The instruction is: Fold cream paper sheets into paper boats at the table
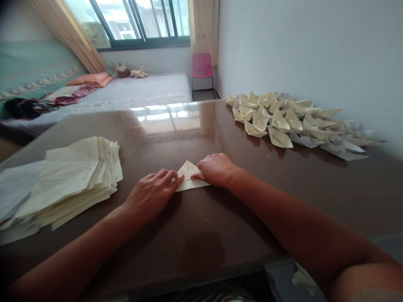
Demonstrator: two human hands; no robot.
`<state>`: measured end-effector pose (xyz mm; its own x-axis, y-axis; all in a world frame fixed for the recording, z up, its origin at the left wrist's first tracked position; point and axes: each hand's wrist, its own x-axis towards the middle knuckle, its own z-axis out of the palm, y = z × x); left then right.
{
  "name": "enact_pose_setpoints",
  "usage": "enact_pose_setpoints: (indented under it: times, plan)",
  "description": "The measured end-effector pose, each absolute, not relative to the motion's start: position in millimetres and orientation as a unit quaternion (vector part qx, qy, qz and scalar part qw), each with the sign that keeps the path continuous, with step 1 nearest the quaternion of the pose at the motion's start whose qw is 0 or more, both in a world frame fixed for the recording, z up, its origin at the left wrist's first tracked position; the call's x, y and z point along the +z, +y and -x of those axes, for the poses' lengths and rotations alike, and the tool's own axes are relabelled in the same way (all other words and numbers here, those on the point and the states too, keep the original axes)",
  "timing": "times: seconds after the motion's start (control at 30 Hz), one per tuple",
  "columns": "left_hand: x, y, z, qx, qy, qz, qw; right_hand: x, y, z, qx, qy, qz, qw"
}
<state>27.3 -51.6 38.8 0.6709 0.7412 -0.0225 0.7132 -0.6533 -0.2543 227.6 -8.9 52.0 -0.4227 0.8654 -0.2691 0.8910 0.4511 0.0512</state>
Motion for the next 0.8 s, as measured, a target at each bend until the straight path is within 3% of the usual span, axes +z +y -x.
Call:
enact_pose_setpoints:
  times: [0.17,0.37,0.8]
  plan:
    - [39.3,-48.2,-20.4,0.061,-0.402,0.907,0.107,55.6,-3.1,-238.5,-0.086,0.842,-0.515,0.135]
    - [35.4,-44.5,-16.8,0.039,-0.399,0.911,0.094,50.6,-1.0,-239.8,-0.092,0.845,-0.525,0.050]
    - [31.3,-41.8,-17.8,0.018,-0.402,0.908,0.117,36.8,8.9,-241.2,-0.179,0.833,-0.524,0.004]
